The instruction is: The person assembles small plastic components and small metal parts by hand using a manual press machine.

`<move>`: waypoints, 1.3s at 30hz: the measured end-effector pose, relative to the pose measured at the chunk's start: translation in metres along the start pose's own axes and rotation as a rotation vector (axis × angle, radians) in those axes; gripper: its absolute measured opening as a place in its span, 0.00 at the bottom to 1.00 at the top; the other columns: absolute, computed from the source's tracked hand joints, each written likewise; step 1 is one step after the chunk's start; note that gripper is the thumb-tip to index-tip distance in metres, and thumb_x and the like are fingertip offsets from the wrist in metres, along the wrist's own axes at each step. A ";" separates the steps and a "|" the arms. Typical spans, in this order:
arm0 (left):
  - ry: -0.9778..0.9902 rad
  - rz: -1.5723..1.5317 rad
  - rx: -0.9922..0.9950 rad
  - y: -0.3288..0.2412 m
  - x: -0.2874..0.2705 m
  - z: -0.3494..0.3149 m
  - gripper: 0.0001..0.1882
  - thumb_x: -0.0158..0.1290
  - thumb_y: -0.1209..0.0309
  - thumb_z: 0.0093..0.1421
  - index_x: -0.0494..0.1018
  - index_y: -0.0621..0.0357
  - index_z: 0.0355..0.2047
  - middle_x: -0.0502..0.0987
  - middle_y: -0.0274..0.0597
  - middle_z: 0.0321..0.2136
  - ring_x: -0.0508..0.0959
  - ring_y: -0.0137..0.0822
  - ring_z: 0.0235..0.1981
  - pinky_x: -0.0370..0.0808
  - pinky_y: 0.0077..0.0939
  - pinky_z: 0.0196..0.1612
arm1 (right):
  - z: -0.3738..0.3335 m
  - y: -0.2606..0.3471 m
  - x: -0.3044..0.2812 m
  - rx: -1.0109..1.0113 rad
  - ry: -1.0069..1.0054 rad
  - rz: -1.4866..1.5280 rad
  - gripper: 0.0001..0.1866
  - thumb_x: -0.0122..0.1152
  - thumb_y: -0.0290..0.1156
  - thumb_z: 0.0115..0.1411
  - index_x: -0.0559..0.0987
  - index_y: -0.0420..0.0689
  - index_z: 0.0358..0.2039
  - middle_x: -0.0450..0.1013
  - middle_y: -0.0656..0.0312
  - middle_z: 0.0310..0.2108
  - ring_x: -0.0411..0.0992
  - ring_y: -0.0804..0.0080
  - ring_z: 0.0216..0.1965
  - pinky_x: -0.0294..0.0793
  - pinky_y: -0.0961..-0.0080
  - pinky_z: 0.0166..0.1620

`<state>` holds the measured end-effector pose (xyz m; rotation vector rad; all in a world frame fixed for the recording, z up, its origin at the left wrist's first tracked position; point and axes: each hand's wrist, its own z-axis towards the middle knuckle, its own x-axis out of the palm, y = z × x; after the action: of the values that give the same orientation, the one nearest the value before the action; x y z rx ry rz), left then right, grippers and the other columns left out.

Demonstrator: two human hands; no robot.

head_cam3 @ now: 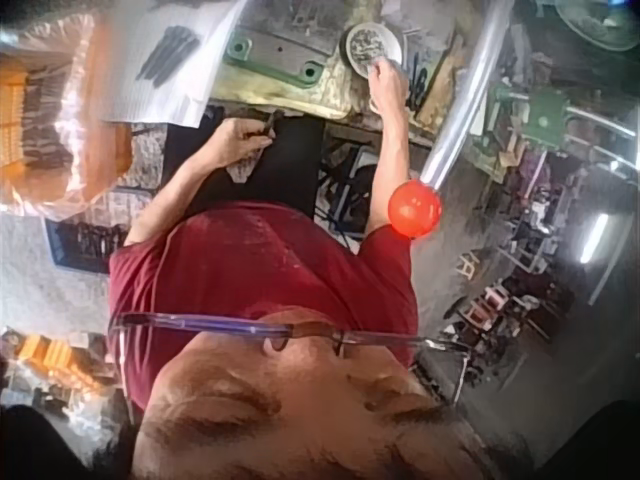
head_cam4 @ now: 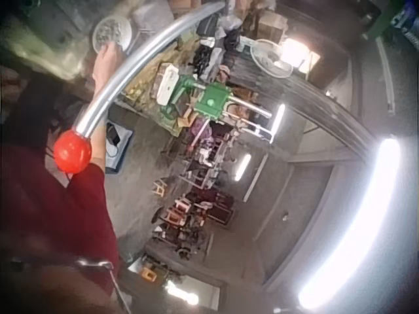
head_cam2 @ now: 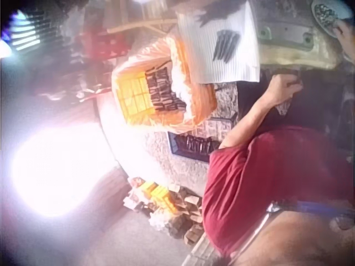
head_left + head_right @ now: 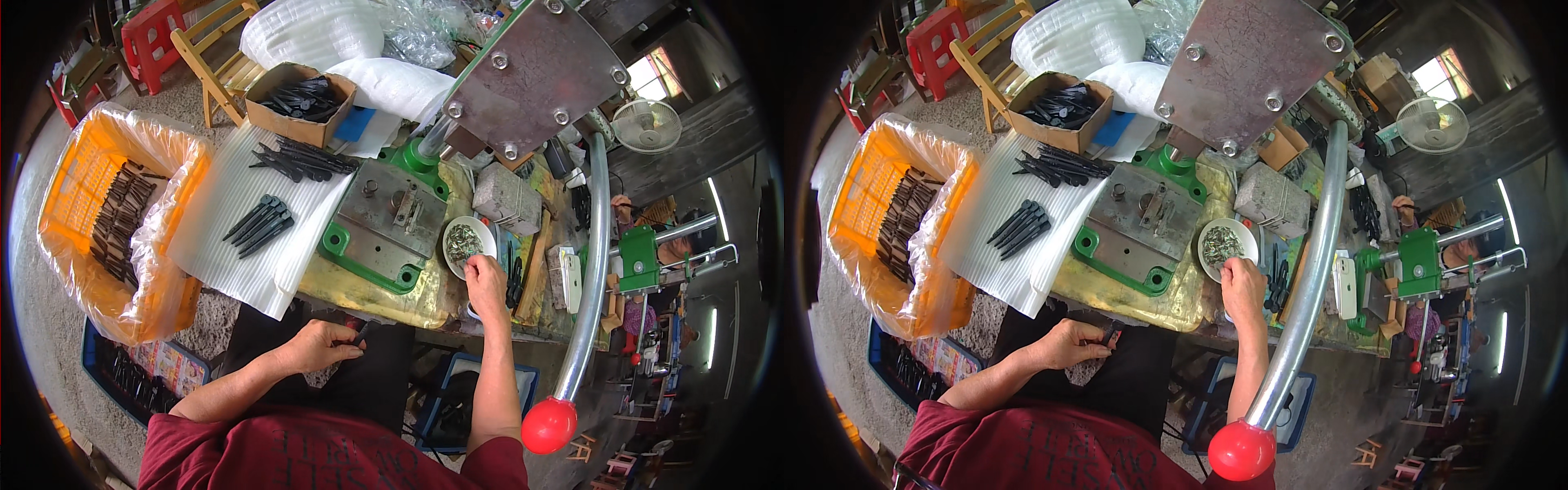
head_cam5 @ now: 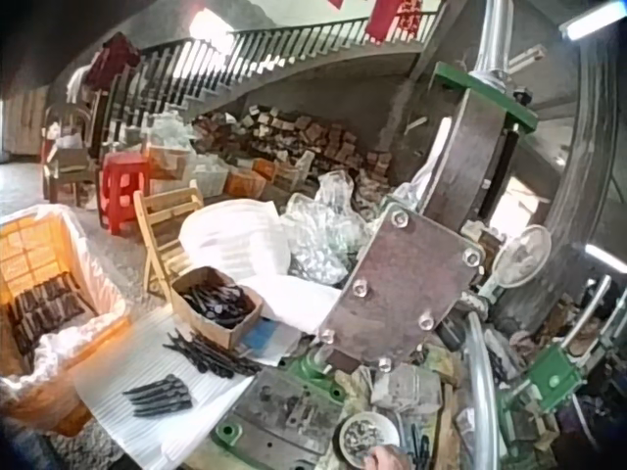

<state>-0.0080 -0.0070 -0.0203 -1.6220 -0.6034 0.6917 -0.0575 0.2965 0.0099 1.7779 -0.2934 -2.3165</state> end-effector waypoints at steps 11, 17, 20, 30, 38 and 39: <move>0.022 0.028 0.013 0.007 0.003 -0.005 0.09 0.55 0.70 0.49 0.73 0.61 0.30 0.75 0.44 0.22 0.75 0.28 0.23 0.70 0.23 0.28 | 0.015 0.000 0.004 0.013 0.293 -0.218 0.05 0.49 0.29 0.50 0.70 0.41 0.27 0.70 0.55 0.28 0.69 0.56 0.33 0.60 0.55 0.37; 0.021 0.036 -0.001 0.008 0.002 -0.008 0.09 0.54 0.70 0.50 0.73 0.61 0.30 0.75 0.44 0.22 0.75 0.27 0.24 0.70 0.22 0.28 | 0.011 -0.006 0.001 -0.051 0.217 -0.122 0.05 0.46 0.26 0.51 0.66 0.38 0.26 0.68 0.49 0.26 0.67 0.51 0.31 0.62 0.58 0.33; 0.027 0.010 -0.040 0.006 0.000 -0.009 0.09 0.54 0.70 0.50 0.73 0.61 0.30 0.75 0.43 0.22 0.75 0.28 0.24 0.70 0.22 0.28 | 0.008 -0.006 0.000 -0.049 0.098 0.059 0.04 0.45 0.24 0.52 0.65 0.37 0.27 0.67 0.48 0.24 0.67 0.51 0.28 0.63 0.61 0.31; 0.020 0.036 0.006 0.012 0.004 -0.009 0.08 0.54 0.70 0.50 0.73 0.61 0.29 0.74 0.44 0.20 0.74 0.29 0.23 0.70 0.23 0.28 | 0.007 -0.008 -0.002 0.012 0.012 0.167 0.04 0.49 0.23 0.50 0.67 0.38 0.27 0.68 0.49 0.25 0.68 0.51 0.29 0.65 0.62 0.31; 0.032 0.048 -0.032 0.013 0.005 -0.008 0.09 0.54 0.69 0.50 0.73 0.60 0.30 0.74 0.44 0.21 0.75 0.30 0.23 0.70 0.23 0.28 | 0.012 -0.007 0.004 -0.051 0.116 0.017 0.03 0.51 0.24 0.49 0.70 0.39 0.26 0.70 0.52 0.25 0.69 0.54 0.31 0.66 0.63 0.32; 0.032 0.048 -0.033 0.013 0.005 -0.008 0.09 0.54 0.69 0.50 0.73 0.60 0.30 0.74 0.44 0.21 0.75 0.30 0.23 0.70 0.23 0.28 | 0.012 -0.005 0.005 -0.054 0.138 -0.063 0.03 0.50 0.25 0.49 0.70 0.39 0.25 0.70 0.53 0.26 0.69 0.54 0.31 0.65 0.62 0.33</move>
<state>0.0012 -0.0105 -0.0327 -1.6799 -0.5571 0.6928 -0.0711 0.3007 0.0065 1.9351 -0.1537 -2.2069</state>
